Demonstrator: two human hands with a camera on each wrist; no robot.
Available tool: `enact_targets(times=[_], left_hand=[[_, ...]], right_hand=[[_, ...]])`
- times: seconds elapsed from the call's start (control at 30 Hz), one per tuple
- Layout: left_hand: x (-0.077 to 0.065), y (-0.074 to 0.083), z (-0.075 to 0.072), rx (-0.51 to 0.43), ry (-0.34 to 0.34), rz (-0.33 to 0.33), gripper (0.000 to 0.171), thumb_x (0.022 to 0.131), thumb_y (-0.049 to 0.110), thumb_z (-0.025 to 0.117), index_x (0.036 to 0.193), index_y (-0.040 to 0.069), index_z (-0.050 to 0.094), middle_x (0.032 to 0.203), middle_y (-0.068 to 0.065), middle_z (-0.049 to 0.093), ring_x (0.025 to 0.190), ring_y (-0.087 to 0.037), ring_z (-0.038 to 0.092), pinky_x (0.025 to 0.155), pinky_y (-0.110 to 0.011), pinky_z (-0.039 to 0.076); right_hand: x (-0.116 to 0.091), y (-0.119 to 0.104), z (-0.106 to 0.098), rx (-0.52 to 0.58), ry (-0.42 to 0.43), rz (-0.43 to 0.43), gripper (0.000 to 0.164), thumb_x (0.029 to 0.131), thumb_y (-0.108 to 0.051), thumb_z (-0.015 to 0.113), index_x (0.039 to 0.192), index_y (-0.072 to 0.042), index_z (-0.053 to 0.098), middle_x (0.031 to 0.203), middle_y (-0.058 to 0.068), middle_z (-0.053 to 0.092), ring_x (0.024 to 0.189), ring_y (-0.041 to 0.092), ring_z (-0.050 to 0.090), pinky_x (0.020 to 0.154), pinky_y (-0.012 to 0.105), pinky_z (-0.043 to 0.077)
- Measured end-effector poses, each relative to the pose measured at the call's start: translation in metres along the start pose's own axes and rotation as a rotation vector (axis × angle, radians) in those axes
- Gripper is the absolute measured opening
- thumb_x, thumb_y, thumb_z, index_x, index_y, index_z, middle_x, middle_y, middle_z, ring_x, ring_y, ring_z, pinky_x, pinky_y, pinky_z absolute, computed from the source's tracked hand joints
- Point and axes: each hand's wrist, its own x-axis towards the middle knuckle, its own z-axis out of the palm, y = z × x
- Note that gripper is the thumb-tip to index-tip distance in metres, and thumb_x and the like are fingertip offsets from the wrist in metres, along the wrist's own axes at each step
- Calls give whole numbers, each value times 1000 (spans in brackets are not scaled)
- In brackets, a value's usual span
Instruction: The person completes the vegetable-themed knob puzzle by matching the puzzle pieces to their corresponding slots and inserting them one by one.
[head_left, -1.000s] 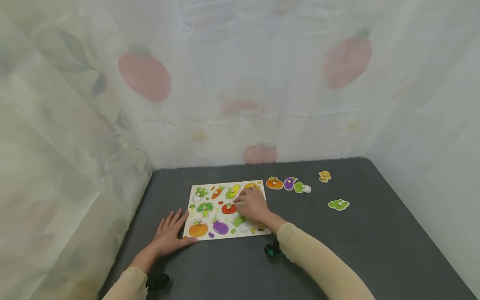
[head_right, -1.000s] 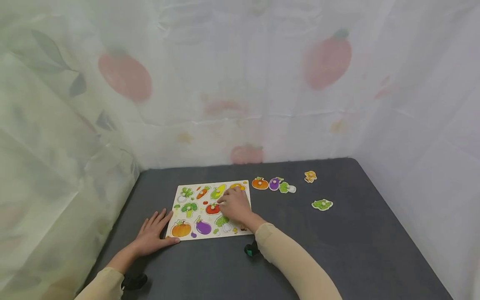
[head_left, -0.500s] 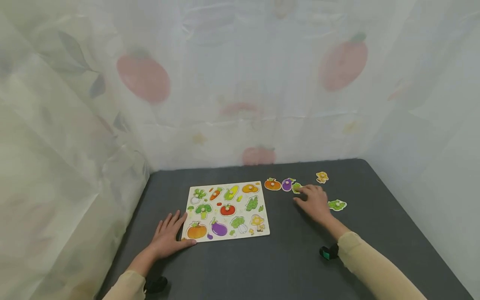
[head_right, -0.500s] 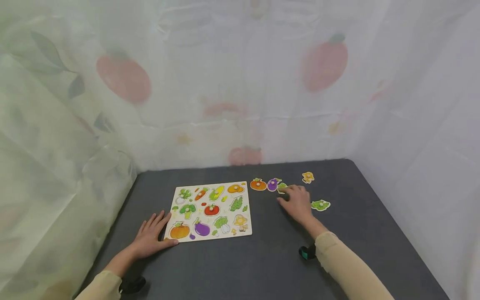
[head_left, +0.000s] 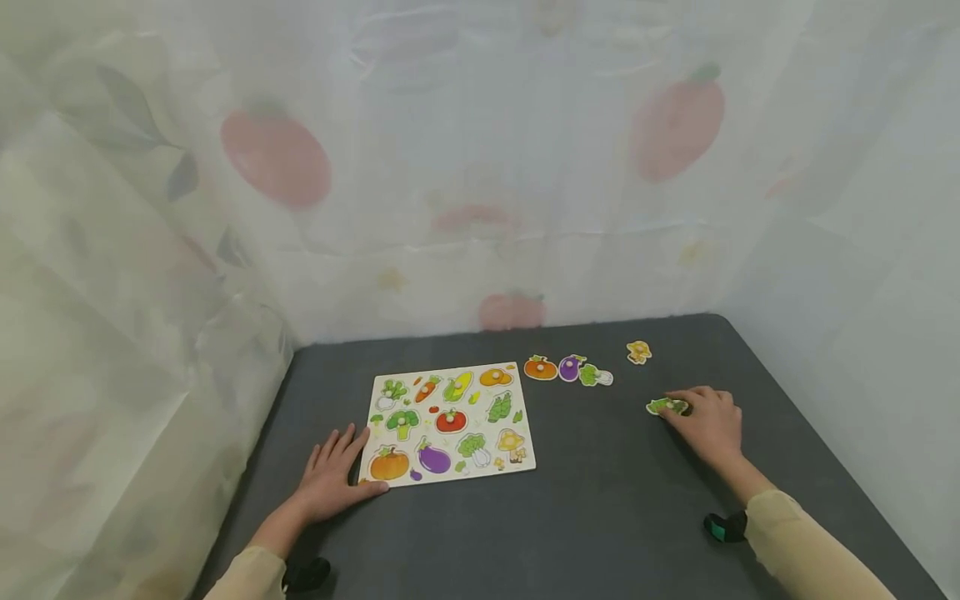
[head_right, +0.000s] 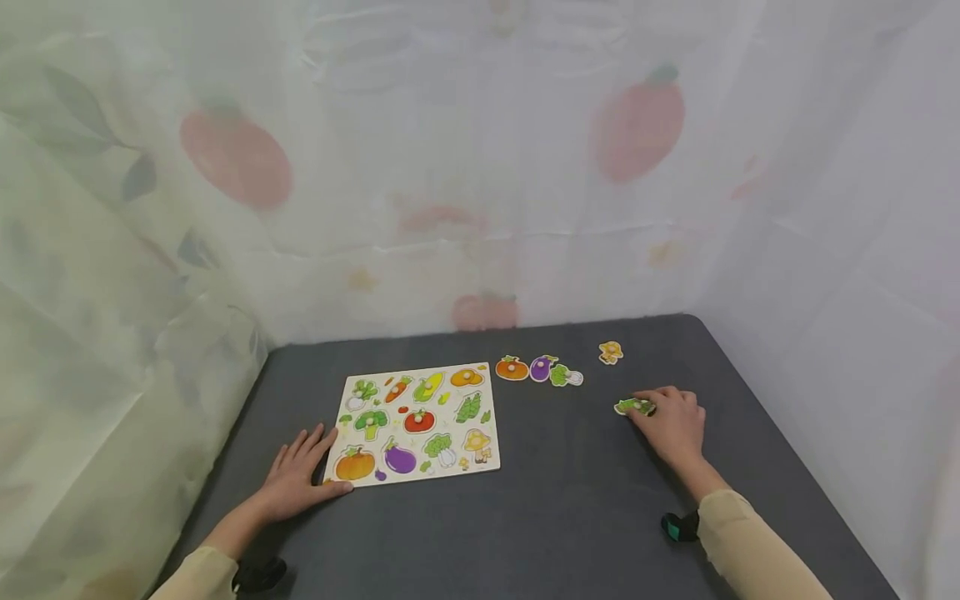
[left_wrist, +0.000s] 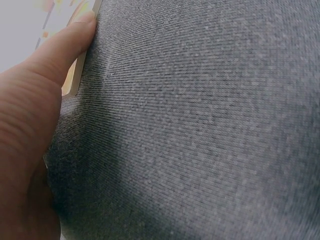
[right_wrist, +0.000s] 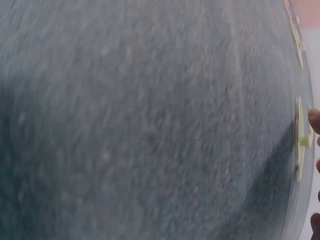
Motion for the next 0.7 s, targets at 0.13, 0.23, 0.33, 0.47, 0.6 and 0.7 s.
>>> enact_targets(times=[0.13, 0.23, 0.33, 0.47, 0.6, 0.7], left_hand=[[0, -1, 1, 0, -1, -2, 115, 80, 75, 70, 164, 11, 24, 167, -26, 16, 151, -53, 6, 115, -73, 1], [1, -2, 3, -1, 2, -2, 115, 80, 75, 70, 164, 11, 24, 167, -26, 16, 151, -53, 6, 115, -73, 1], [1, -3, 4, 0, 8, -3, 115, 80, 75, 70, 164, 11, 25, 167, -26, 16, 151, -53, 7, 115, -73, 2], [1, -4, 4, -3, 14, 1, 115, 80, 75, 70, 164, 12, 25, 167, -26, 17, 151, -53, 7, 115, -73, 1], [2, -6, 6, -16, 28, 11, 114, 80, 73, 72, 164, 12, 25, 166, -26, 17, 151, -53, 6, 115, -72, 1], [1, -7, 8, -22, 41, 22, 113, 80, 71, 73, 164, 10, 26, 166, -27, 18, 150, -53, 7, 115, -73, 1]], right_hand=[[-2, 5, -3, -5, 3, 21, 32, 90, -29, 80, 109, -4, 78, 114, 26, 61, 105, 50, 47, 83, 66, 34], [-3, 7, -4, -10, 1, 36, 32, 90, -30, 80, 107, -3, 78, 114, 27, 60, 106, 50, 47, 83, 66, 34], [-4, 9, -4, -2, -9, 56, 34, 90, -31, 79, 108, -2, 77, 115, 27, 59, 106, 50, 46, 82, 64, 35], [-5, 9, -3, 34, -30, 92, 33, 92, -29, 77, 109, -1, 76, 118, 28, 56, 106, 49, 45, 80, 62, 35], [-7, 10, -2, 59, -37, 112, 34, 93, -29, 76, 110, -1, 76, 119, 29, 55, 105, 48, 45, 78, 62, 37], [-7, 11, -2, 66, -35, 116, 35, 93, -30, 76, 110, 0, 76, 119, 29, 56, 103, 48, 46, 76, 62, 39]])
